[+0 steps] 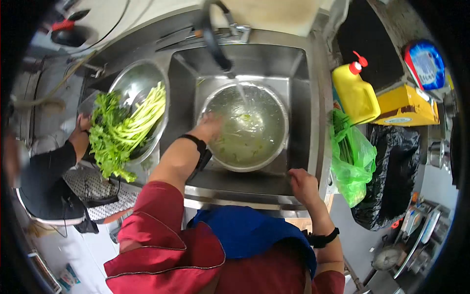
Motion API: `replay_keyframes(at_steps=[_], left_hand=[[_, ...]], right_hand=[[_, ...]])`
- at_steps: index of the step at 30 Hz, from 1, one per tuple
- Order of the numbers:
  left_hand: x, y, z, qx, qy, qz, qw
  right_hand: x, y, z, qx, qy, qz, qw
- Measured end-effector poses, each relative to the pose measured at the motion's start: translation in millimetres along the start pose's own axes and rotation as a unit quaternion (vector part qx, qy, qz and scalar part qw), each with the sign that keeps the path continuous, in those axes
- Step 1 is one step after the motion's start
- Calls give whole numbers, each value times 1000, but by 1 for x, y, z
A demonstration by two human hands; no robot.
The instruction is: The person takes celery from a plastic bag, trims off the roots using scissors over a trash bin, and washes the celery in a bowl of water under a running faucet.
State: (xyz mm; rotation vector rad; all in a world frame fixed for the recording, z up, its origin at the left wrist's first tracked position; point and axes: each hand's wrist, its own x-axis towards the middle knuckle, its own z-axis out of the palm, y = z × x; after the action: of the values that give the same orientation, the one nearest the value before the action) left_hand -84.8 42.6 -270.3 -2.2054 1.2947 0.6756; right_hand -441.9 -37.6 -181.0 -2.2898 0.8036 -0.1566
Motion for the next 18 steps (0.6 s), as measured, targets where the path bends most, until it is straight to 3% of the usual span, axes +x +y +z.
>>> replay_keyframes(at_steps=[2, 6, 8, 9, 11, 13, 16, 18], left_hand=[[-12, 7, 2, 9, -108, -6, 994], [9, 18, 59, 23, -61, 50, 997], [21, 21, 71, -41, -163, 122, 978], [17, 22, 55, -37, -169, 120, 978], [8, 21, 15, -204, 6, 25, 979], [6, 20, -22, -345, 79, 19, 935], [31, 23, -21, -349, 134, 88, 923], [55, 47, 19, -384, 84, 114, 912]], right_hand=[[-6, 3, -5, 40, 14, 3, 999], [-1, 10, -5, 82, 25, -59, 995], [3, 10, -8, 64, 3, -58, 996], [5, 12, -9, 72, 3, -55, 996], [8, 14, -11, 57, -6, -64, 996], [10, 20, -7, 75, 11, -67, 995], [12, 22, -6, 95, 29, -63, 993], [13, 20, -6, 97, 31, -57, 993]])
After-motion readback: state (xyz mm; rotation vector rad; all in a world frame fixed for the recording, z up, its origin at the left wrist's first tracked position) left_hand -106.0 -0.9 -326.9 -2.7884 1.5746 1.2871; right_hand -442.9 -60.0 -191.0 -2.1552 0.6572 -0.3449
